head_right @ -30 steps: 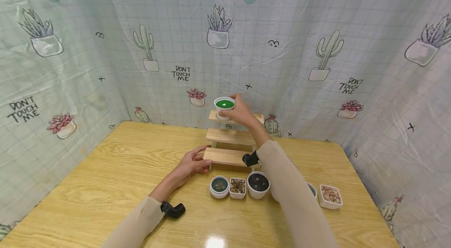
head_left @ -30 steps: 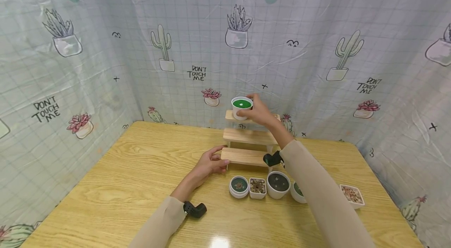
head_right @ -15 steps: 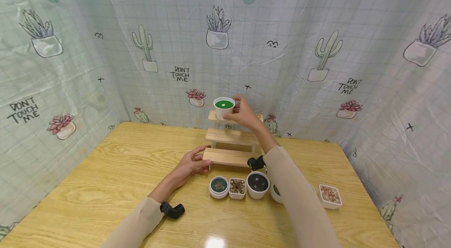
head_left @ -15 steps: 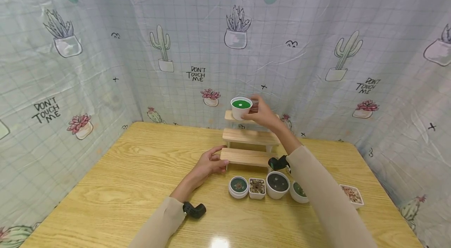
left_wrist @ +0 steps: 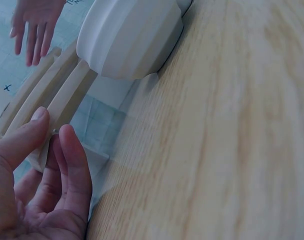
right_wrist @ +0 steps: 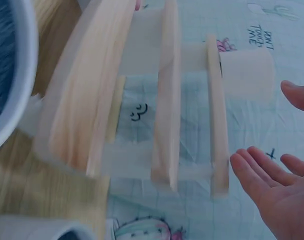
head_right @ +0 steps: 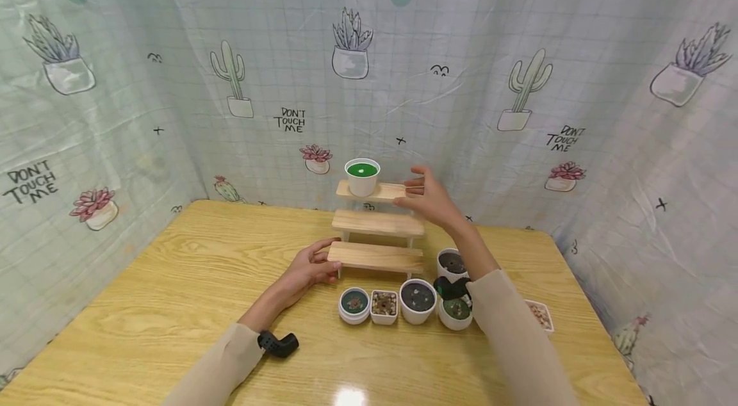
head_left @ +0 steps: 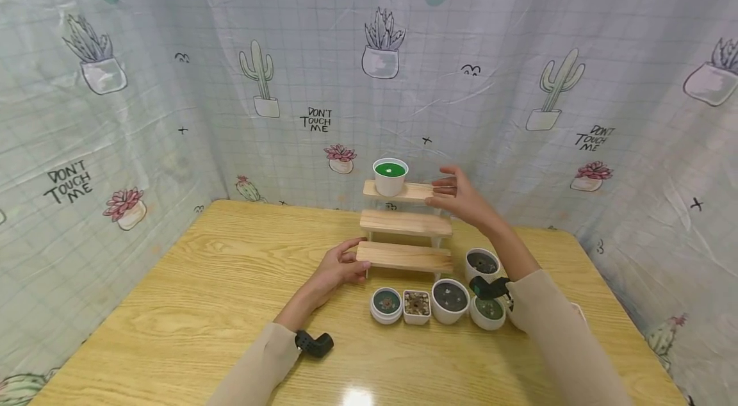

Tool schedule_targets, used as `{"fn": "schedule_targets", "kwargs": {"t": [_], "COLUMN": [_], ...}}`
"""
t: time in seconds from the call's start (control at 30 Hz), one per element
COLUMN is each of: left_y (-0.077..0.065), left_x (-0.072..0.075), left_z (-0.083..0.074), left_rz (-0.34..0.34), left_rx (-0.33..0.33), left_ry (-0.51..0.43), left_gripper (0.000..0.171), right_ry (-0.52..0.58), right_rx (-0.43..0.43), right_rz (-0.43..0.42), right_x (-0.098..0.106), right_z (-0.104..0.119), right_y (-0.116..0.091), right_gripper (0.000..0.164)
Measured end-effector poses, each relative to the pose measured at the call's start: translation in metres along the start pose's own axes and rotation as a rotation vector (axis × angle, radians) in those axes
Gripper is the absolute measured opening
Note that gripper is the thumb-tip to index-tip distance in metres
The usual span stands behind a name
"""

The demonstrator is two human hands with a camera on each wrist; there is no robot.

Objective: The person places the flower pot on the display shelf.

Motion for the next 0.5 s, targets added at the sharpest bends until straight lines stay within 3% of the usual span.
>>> {"fn": "schedule_targets", "kwargs": {"t": [0.27, 0.5], "left_y": [0.0, 0.0], "left_x": [0.0, -0.001], "left_z": [-0.001, 0.0], "left_rz": [-0.001, 0.004], "left_rx": [-0.006, -0.003], "left_ry": [0.012, 0.01], "left_gripper": [0.078, 0.077], "right_ry": [-0.009, 0.008], "right_rx": [0.02, 0.002], "right_rz": [0.011, -0.031], "right_x": [0.018, 0.024], "right_z": [-0.023, -0.053], "right_y": [-0.039, -0.069], "right_gripper": [0.087, 0.084]}}
Point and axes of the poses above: each hand's wrist, its own y-axis towards the middle knuckle, its own x-axis out of the back of the hand, z = x × y, the point moved 1 cm from there along y, towards the middle knuckle, and after that the axes turned 12 degrees about -x, right-handed, at the moved point
